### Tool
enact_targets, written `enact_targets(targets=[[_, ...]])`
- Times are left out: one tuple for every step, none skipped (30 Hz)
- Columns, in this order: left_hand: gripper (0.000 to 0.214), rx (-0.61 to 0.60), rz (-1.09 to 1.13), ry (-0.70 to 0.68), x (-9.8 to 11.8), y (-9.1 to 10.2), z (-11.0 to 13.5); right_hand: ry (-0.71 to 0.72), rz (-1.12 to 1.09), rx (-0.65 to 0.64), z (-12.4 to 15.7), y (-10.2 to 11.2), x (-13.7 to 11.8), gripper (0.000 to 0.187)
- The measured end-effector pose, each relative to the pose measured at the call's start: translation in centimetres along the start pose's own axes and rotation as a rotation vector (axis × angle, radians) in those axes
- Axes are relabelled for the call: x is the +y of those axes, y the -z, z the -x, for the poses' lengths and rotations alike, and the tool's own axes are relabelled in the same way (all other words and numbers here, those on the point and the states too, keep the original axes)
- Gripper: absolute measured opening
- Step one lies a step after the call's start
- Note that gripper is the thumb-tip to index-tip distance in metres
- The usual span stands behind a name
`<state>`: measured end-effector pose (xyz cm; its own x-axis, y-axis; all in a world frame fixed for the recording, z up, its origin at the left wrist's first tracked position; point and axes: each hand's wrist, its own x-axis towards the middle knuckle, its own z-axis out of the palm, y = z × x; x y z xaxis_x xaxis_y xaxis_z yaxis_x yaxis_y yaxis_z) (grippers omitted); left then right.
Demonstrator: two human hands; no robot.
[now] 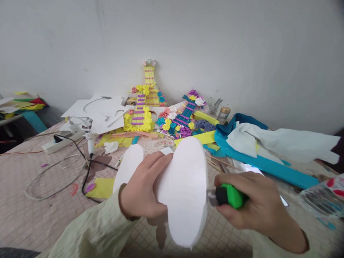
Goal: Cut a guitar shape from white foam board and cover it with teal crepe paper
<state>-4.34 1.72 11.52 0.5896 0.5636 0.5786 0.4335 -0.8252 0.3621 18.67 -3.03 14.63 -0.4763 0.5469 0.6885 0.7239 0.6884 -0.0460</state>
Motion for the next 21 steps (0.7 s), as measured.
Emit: enact_targets(targets=[[0.084,0.007,-0.018,-0.005,0.1,0.0,0.0,0.008,-0.029,-0.028,0.1,0.0,0.0,0.033],[0.083,0.007,-0.033,-0.008,0.1,0.1,0.0,0.01,-0.05,-0.049,0.2,-0.1,0.0,0.033],[0.082,-0.002,-0.042,-0.01,0.2,0.2,0.1,0.002,-0.055,-0.058,0.3,-0.2,0.0,0.034],[0.081,-0.015,-0.049,-0.01,0.3,0.3,0.1,-0.014,-0.042,-0.056,0.3,-0.2,0.2,0.034],[0.08,-0.03,-0.056,-0.007,0.3,0.4,0.1,-0.03,-0.017,-0.042,0.4,-0.3,0.3,0.034],[0.08,-0.044,-0.063,-0.002,0.4,0.5,0.2,-0.044,0.014,-0.027,0.5,-0.3,0.5,0.033],[0.08,-0.053,-0.073,0.003,0.5,0.5,0.2,-0.053,0.041,-0.015,0.6,-0.2,0.7,0.032],[0.08,-0.058,-0.086,0.012,0.5,0.6,0.2,-0.053,0.055,-0.013,0.7,-0.2,0.8,0.031],[0.08,-0.056,-0.1,0.022,0.6,0.6,0.2,-0.047,0.05,-0.021,0.8,-0.2,0.8,0.029],[0.079,-0.051,-0.114,0.034,0.6,0.6,0.2,-0.04,0.033,-0.036,0.9,-0.1,0.7,0.029],[0.079,-0.049,-0.124,0.043,0.6,0.6,0.2,-0.034,0.013,-0.053,1.0,-0.1,0.5,0.029],[0.078,-0.047,-0.131,0.048,0.6,0.6,0.2,-0.033,-0.003,-0.07,1.1,-0.1,0.3,0.029],[0.078,-0.049,-0.136,0.052,0.6,0.6,0.1,-0.034,-0.009,-0.078,1.1,-0.2,0.1,0.029],[0.078,-0.052,-0.139,0.052,0.6,0.6,0.1,-0.038,-0.004,-0.078,1.2,-0.2,0.0,0.029],[0.078,-0.056,-0.14,0.05,0.6,0.6,0.1,-0.041,0.005,-0.074,1.2,-0.2,0.0,0.029],[0.078,-0.062,-0.138,0.045,0.6,0.7,0.1,-0.044,0.016,-0.069,1.2,-0.2,0.1,0.029],[0.078,-0.069,-0.135,0.038,0.7,0.7,0.1,-0.049,0.027,-0.061,1.2,-0.3,0.2,0.028],[0.078,-0.074,-0.13,0.033,0.7,0.7,0.1,-0.056,0.039,-0.053,1.2,-0.3,0.4,0.027],[0.079,-0.078,-0.125,0.028,0.8,0.7,0.2,-0.061,0.045,-0.05,1.3,-0.3,0.5,0.026],[0.079,-0.08,-0.119,0.025,0.8,0.7,0.2,-0.061,0.042,-0.051,1.3,-0.2,0.6,0.026],[0.079,-0.084,-0.115,0.022,0.9,0.7,0.2,-0.055,0.026,-0.057,1.3,-0.2,0.6,0.026]])
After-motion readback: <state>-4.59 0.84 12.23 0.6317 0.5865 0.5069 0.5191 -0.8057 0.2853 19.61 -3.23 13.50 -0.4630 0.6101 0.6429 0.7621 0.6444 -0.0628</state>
